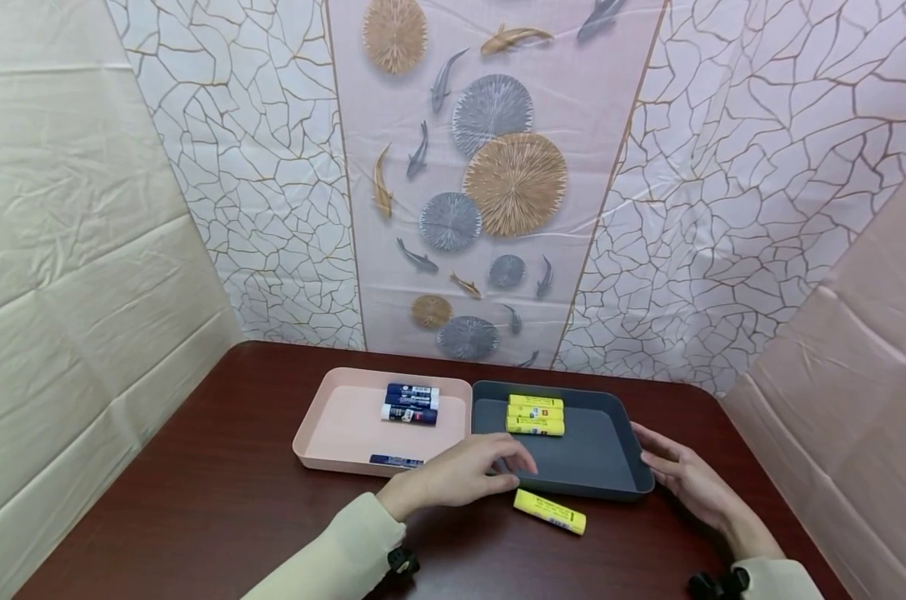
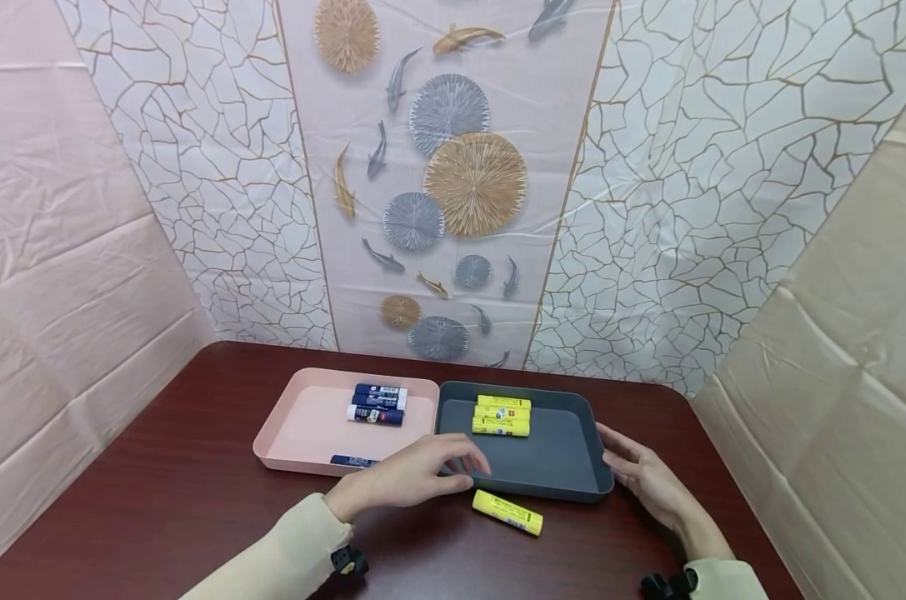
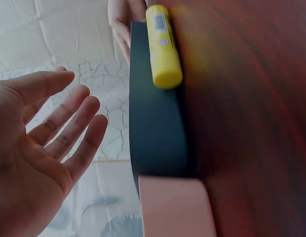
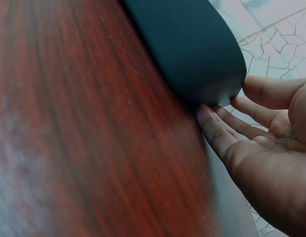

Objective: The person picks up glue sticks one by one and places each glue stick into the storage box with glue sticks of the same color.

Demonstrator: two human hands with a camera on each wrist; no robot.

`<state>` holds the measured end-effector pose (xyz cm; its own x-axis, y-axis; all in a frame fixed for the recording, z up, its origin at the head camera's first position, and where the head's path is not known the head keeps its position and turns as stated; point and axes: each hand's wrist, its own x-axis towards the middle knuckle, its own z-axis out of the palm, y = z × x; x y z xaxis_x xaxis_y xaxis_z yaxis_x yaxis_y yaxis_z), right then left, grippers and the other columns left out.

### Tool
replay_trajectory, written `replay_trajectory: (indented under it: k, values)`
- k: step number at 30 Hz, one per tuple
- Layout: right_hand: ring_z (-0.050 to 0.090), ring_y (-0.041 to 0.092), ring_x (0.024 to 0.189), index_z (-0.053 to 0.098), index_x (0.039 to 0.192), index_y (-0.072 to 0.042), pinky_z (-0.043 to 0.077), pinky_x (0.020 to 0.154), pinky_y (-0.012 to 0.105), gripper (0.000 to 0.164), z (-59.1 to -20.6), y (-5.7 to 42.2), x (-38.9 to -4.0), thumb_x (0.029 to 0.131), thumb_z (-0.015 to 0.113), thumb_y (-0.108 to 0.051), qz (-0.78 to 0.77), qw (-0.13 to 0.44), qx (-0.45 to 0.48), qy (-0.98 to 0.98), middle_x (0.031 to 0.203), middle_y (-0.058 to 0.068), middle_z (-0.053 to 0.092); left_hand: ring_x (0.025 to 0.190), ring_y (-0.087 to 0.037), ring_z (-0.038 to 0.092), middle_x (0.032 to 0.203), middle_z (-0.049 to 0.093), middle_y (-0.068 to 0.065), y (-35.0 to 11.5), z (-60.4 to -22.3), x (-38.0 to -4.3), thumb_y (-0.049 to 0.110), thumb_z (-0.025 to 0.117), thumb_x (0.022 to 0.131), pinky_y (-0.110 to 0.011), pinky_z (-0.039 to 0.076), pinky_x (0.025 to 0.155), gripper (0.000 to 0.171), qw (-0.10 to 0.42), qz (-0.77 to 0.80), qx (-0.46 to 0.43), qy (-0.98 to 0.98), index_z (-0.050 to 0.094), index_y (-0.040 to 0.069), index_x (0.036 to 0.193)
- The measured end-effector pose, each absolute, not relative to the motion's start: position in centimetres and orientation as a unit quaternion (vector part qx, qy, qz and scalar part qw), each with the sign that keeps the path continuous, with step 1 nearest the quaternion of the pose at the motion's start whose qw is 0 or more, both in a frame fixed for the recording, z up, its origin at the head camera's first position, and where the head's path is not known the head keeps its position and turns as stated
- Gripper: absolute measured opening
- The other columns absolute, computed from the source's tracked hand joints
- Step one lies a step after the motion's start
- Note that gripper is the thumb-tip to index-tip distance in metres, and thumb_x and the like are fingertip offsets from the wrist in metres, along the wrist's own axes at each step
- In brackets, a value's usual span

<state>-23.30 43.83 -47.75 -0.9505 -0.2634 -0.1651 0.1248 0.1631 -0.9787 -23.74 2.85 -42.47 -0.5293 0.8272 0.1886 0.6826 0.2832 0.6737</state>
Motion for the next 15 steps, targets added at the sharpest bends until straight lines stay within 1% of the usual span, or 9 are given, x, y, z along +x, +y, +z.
replay_trajectory:
  k: [2, 4, 11, 15]
  values:
    - [0.054, -0.008, 0.125, 0.010, 0.167, -0.005, 0.049, 0.099, 0.020, 0.071, -47.7, 43.8, -23.3, 0.111, 0.051, -0.021, -0.646, 0.149, -0.042, 0.747, 0.171, 0.025, 0.007, 0.110, 0.004, 0.059, 0.122, 0.065, 0.012, 3.3, -42.6, -23.4, 0.014, 0.062, 0.106, -0.020, 0.050, 0.095, 0.022, 0.099, 0.363, 0.478, 0.793, 0.068, 0.021, 0.126]
    - [0.054, -0.008, 0.125, 0.009, 0.167, -0.004, 0.049, 0.100, 0.020, 0.071, -47.7, 43.8, -23.3, 0.112, 0.050, -0.021, -0.644, 0.150, -0.047, 0.749, 0.170, 0.026, 0.005, 0.111, 0.004, 0.058, 0.122, 0.066, 0.012, 3.8, -42.8, -23.1, 0.014, 0.062, 0.106, -0.020, 0.049, 0.096, 0.023, 0.098, 0.363, 0.483, 0.791, 0.068, 0.021, 0.127]
    - [0.053, -0.009, 0.126, 0.009, 0.167, -0.004, 0.049, 0.100, 0.019, 0.070, -47.6, 43.9, -23.2, 0.112, 0.050, -0.021, -0.643, 0.147, -0.053, 0.750, 0.170, 0.027, 0.004, 0.114, -0.004, 0.060, 0.126, 0.067, 0.008, 4.8, -43.5, -22.2, 0.013, 0.061, 0.106, -0.021, 0.047, 0.098, 0.025, 0.101, 0.354, 0.493, 0.788, 0.069, 0.022, 0.128]
    - [0.054, -0.008, 0.125, 0.009, 0.166, -0.003, 0.049, 0.099, 0.020, 0.070, -47.7, 43.9, -23.1, 0.112, 0.050, -0.020, -0.645, 0.146, -0.056, 0.748, 0.170, 0.027, 0.004, 0.115, -0.003, 0.059, 0.129, 0.066, 0.009, 5.1, -43.9, -21.9, 0.016, 0.061, 0.107, -0.021, 0.045, 0.097, 0.026, 0.111, 0.344, 0.492, 0.792, 0.068, 0.024, 0.130]
